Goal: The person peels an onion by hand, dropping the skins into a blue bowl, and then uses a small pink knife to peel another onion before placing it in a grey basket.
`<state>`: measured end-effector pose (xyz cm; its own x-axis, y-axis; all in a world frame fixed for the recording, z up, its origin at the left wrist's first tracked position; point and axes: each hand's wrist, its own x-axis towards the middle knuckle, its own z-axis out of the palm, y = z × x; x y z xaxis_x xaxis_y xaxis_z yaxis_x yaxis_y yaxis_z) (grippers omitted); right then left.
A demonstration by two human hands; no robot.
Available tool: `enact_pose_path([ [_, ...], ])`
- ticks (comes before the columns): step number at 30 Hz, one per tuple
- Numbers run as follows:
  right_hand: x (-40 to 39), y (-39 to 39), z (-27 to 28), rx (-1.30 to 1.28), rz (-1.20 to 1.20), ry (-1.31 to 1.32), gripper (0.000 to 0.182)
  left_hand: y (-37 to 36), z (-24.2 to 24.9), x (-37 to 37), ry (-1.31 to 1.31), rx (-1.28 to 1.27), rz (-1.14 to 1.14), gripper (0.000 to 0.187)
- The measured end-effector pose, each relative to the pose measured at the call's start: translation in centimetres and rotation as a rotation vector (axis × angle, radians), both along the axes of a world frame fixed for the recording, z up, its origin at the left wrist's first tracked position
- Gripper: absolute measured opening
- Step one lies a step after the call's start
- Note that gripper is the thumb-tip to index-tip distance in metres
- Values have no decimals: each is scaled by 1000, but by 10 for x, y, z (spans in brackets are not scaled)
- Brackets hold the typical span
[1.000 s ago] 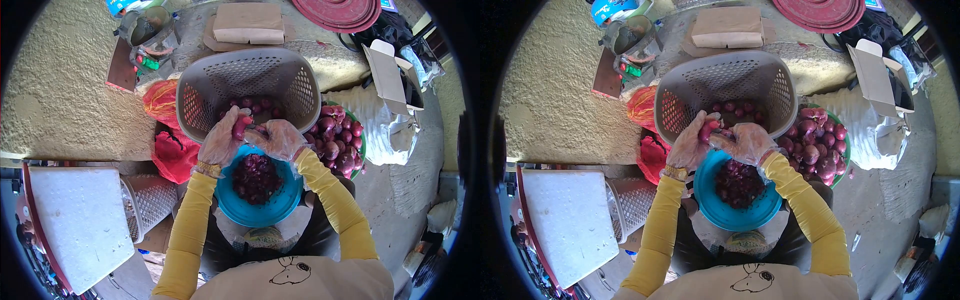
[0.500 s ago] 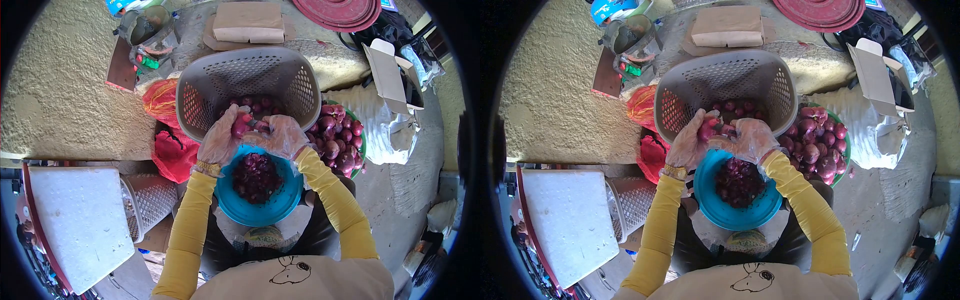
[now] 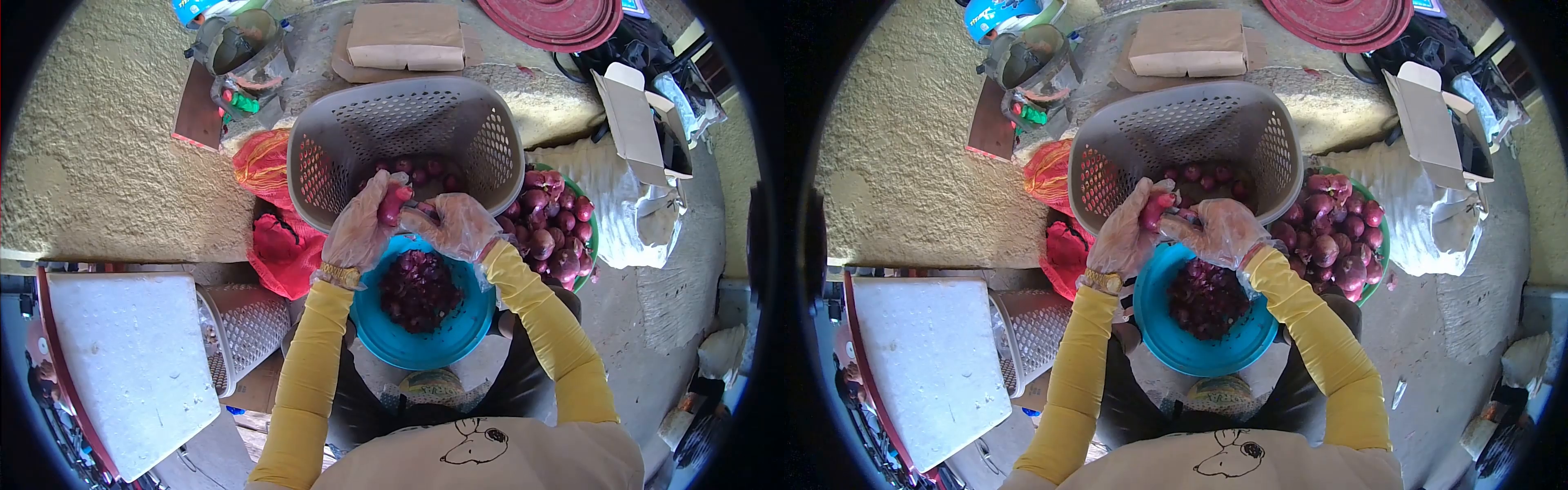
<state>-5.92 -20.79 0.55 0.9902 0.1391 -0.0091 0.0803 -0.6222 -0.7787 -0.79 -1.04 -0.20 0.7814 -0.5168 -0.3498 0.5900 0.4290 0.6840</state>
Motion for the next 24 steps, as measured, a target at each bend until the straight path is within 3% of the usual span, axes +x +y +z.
enact_pose_path([
  [5,-3,1,17,-51,77,112,74,3,-12,3,-131,112,-12,46],
  [7,-4,2,23,-189,133,4,68,2,-8,2,-223,170,-41,47],
  [9,-2,2,5,-243,183,-61,69,1,-2,0,-1,46,7,48],
  [13,-5,1,-5,-400,250,-252,68,4,2,0,-36,25,-26,57],
  [16,-7,2,8,-420,280,-244,72,5,-16,3,-101,39,-39,59],
  [18,-6,2,10,-428,339,-192,72,3,-26,3,-673,466,-6,57],
  [19,-6,1,10,-435,398,-139,71,3,-19,2,-673,466,-6,57],
  [21,-8,0,4,-415,404,-153,72,5,1,1,-41,55,4,57],
  [24,-6,1,3,-401,401,-124,74,5,1,3,18,7,24,56],
])
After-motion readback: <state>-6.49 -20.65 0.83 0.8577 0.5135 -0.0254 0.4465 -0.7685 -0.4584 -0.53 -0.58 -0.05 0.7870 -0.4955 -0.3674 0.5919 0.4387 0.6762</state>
